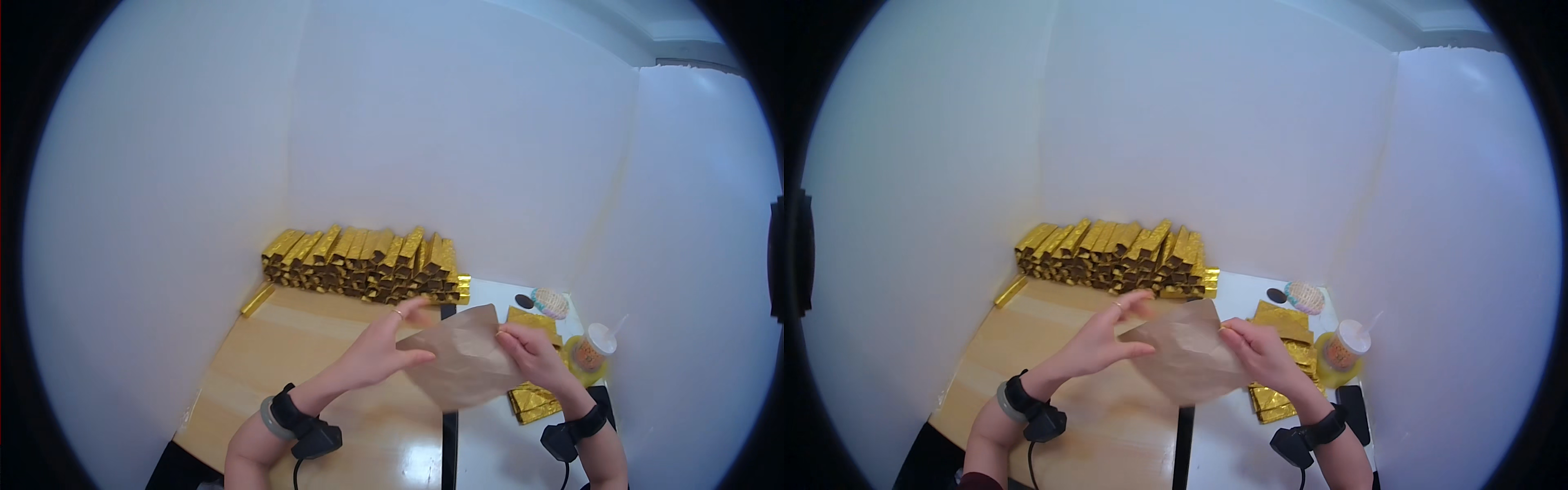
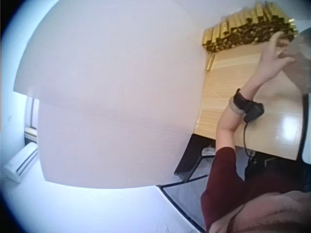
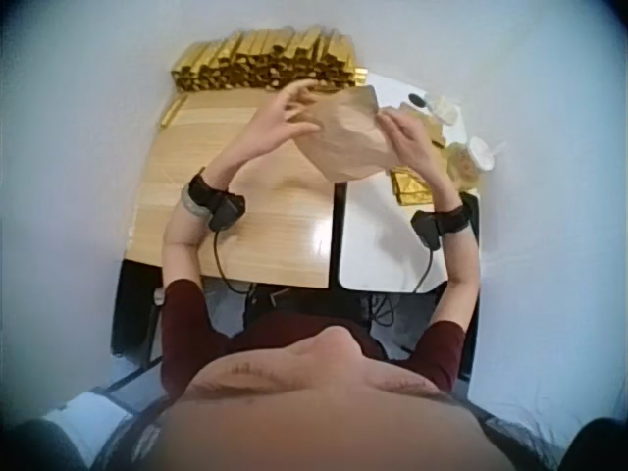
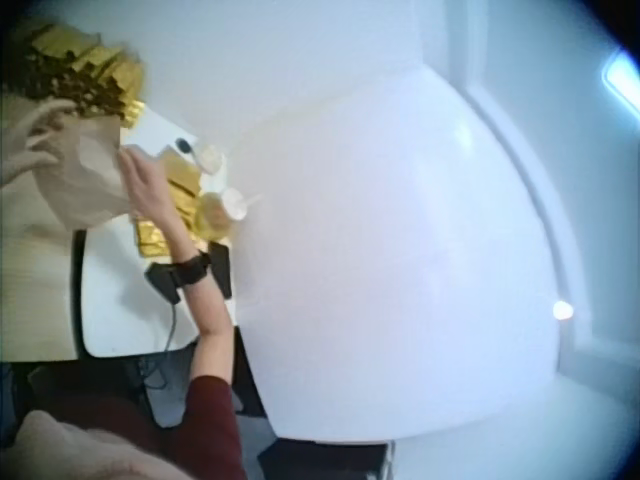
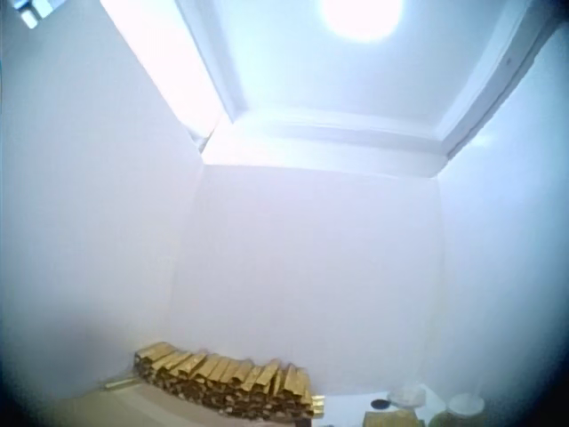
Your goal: Folding gold-colored paper into decorative shapes.
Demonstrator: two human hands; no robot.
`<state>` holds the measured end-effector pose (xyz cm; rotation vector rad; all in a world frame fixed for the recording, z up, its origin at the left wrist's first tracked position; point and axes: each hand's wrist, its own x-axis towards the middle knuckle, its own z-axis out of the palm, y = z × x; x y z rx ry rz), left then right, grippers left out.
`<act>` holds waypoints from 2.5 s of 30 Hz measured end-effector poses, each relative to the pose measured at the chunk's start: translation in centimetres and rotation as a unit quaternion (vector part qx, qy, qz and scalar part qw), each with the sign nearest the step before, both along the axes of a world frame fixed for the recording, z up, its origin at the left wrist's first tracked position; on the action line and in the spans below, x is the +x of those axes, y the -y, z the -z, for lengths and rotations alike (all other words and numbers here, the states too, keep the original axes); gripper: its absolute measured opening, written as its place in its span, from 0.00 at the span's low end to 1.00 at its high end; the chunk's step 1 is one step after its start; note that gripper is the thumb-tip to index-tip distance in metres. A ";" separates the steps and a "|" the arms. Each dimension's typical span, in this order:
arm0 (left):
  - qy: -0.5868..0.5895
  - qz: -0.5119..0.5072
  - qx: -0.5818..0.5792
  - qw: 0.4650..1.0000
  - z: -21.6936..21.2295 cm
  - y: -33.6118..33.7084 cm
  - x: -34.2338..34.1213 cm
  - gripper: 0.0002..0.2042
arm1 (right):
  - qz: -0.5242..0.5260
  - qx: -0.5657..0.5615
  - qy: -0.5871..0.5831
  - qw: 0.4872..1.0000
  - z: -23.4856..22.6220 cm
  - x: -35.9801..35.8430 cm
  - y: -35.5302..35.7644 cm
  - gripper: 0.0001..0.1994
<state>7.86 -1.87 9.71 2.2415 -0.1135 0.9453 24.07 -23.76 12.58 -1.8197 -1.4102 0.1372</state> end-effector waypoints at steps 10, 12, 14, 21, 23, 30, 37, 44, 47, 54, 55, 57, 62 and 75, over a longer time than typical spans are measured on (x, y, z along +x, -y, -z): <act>-0.171 -0.146 0.123 0.967 4.1 -3.9 -1.1 0.21 | -0.012 -0.155 -0.282 0.947 8.6 -1.4 -2.3 0.28; -0.184 -0.018 0.073 0.980 4.6 -3.7 -1.2 0.15 | 0.029 -0.159 -0.036 0.986 9.7 -1.3 -2.6 0.29; -0.265 0.046 0.058 0.961 5.1 -2.6 -1.3 0.14 | 0.046 -0.140 0.029 0.989 10.1 -1.0 -2.2 0.26; -0.370 0.086 0.125 0.917 6.9 1.9 -3.8 0.14 | -0.234 -0.112 0.144 0.955 9.7 -1.8 -3.0 0.14; -0.357 0.072 0.137 0.921 7.3 1.3 -3.9 0.13 | -0.226 -0.106 0.163 0.955 10.7 -1.6 -3.2 0.14; -0.284 0.017 0.106 0.953 8.9 -0.6 -4.5 0.07 | -0.173 -0.086 0.169 0.967 10.4 -2.8 -4.4 0.10; -0.296 0.070 -0.043 0.952 9.4 -0.5 -5.4 0.06 | -0.219 -0.058 0.208 0.952 11.5 -3.0 -4.8 0.10; -0.277 0.016 -0.009 0.961 8.8 -0.2 -6.1 0.06 | -0.167 -0.080 0.128 0.974 11.6 -3.9 -5.5 0.07; -0.281 -0.012 0.013 0.959 9.0 -0.3 -6.3 0.06 | -0.141 -0.108 0.085 0.981 11.6 -4.1 -5.5 0.07; -0.267 0.029 -0.020 0.963 9.9 0.1 -6.1 0.07 | -0.081 -0.154 0.100 0.980 11.4 -3.6 -5.2 0.11; -0.270 0.030 -0.022 0.962 9.8 0.1 -6.1 0.07 | -0.081 -0.156 0.098 0.980 11.3 -3.4 -5.2 0.11; -0.300 0.010 -0.024 0.954 9.4 0.3 -6.0 0.09 | -0.104 -0.148 0.047 0.982 11.3 -2.9 -5.3 0.11; -0.246 0.012 0.033 0.969 10.1 0.2 -5.8 0.11 | -0.108 -0.160 0.041 0.980 11.0 -2.6 -5.5 0.11; -0.234 0.024 0.030 0.971 10.1 0.3 -6.1 0.11 | -0.055 -0.174 0.056 0.982 10.3 -2.8 -5.8 0.10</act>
